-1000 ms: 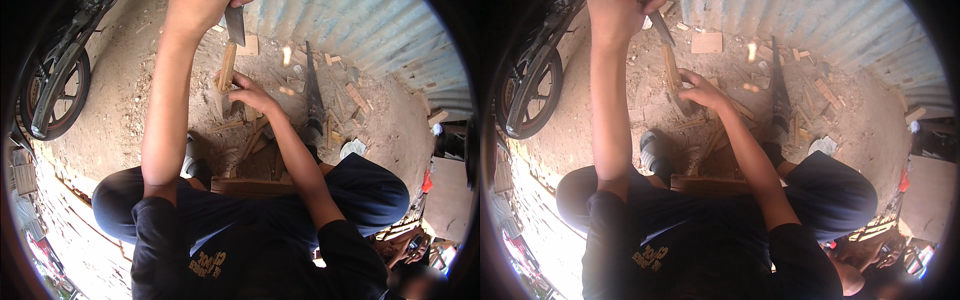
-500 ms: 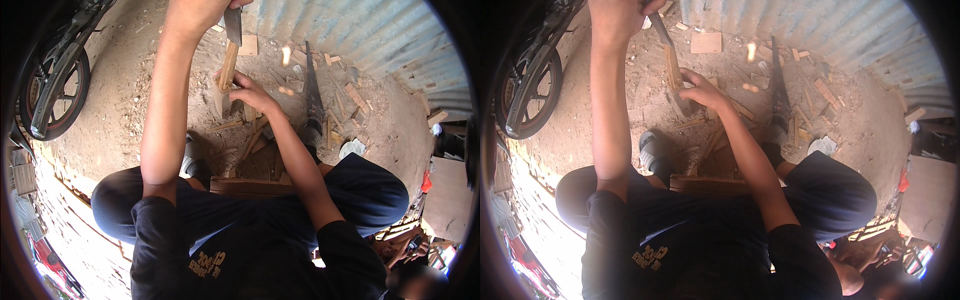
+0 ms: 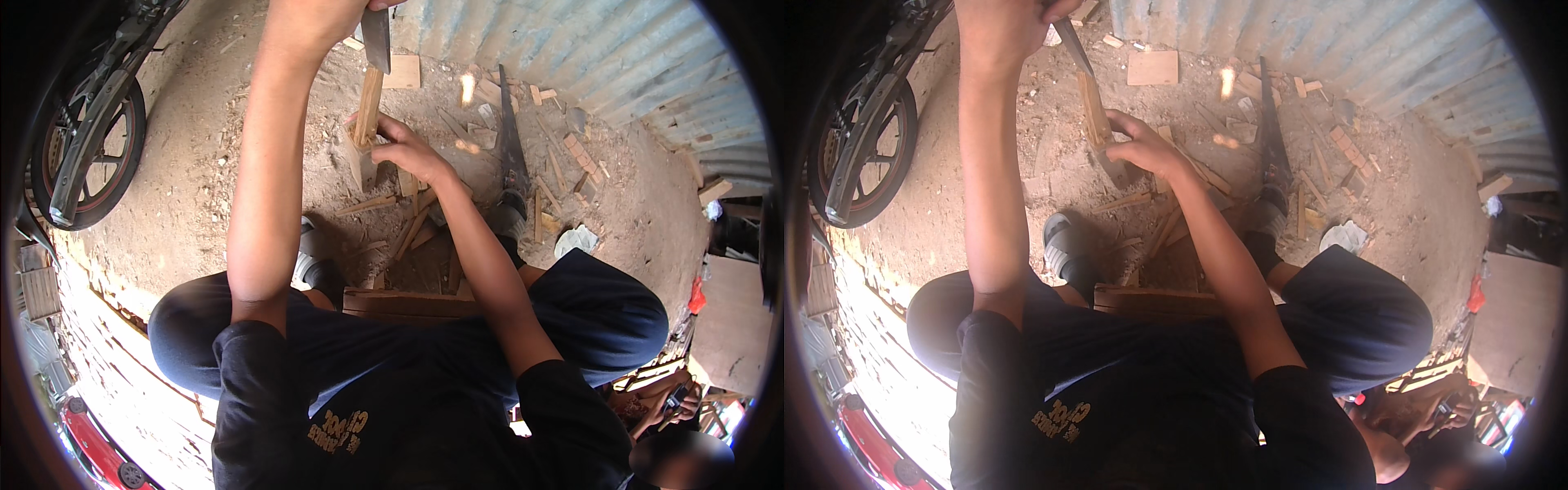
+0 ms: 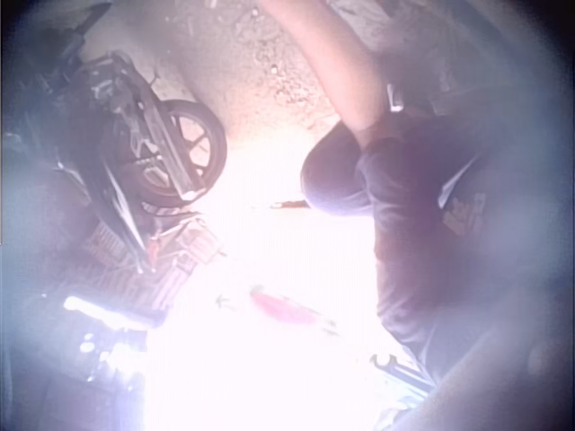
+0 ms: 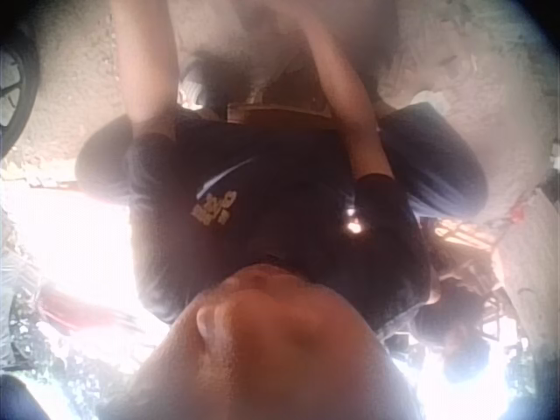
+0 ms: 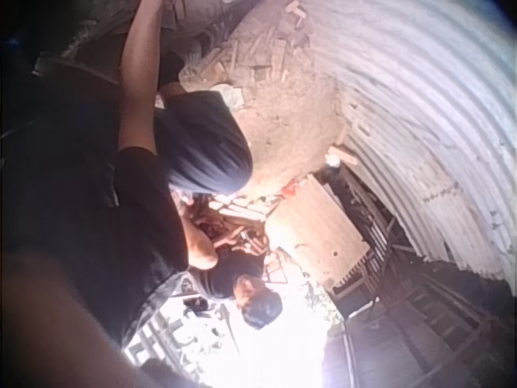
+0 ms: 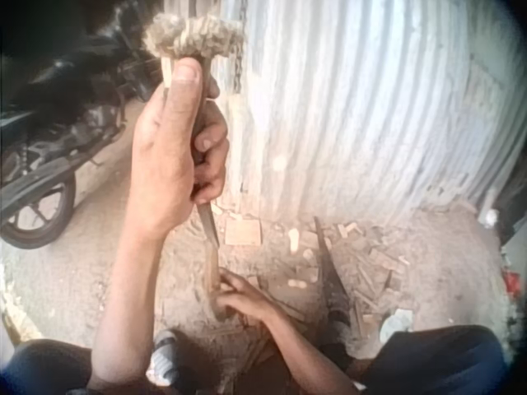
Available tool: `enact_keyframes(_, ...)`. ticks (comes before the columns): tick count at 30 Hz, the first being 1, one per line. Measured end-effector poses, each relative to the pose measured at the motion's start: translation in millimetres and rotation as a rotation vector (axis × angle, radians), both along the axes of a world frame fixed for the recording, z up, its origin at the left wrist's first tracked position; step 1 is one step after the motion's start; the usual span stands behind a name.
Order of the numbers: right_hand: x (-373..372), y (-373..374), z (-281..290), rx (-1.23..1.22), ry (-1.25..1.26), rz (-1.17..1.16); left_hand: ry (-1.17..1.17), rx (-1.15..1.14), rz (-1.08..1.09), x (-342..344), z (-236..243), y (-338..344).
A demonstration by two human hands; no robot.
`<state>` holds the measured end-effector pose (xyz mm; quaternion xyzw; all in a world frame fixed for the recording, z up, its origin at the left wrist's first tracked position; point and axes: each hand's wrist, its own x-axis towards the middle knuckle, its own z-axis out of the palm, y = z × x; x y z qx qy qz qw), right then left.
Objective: The person sits on the ground and uses a chisel and mallet to carve a small wooden stick. They repeatedly strike the chisel to remove wood shavings and shape the piece.
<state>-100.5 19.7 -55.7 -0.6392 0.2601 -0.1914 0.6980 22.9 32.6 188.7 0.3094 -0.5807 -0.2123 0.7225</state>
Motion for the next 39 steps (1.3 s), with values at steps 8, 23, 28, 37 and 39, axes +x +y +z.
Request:
enact_keyframes(8,-2,2,-2,0.023,0.017,0.010,-0.055,-0.064,-0.060,2,-1,-2)
enact_keyframes(23,-154,61,-131,-0.149,1.443,0.246,0.027,0.157,0.008,-12,1,0)
enact_keyframes(28,-188,56,-156,0.007,1.281,0.155,0.070,0.127,-0.082,-4,-5,-4)
enact_keyframes(37,-155,19,-90,0.455,0.818,0.163,0.140,0.208,-0.096,5,-12,-17)
enact_keyframes(39,-149,-7,-32,0.545,0.760,0.069,0.145,0.192,-0.079,5,-13,-17)
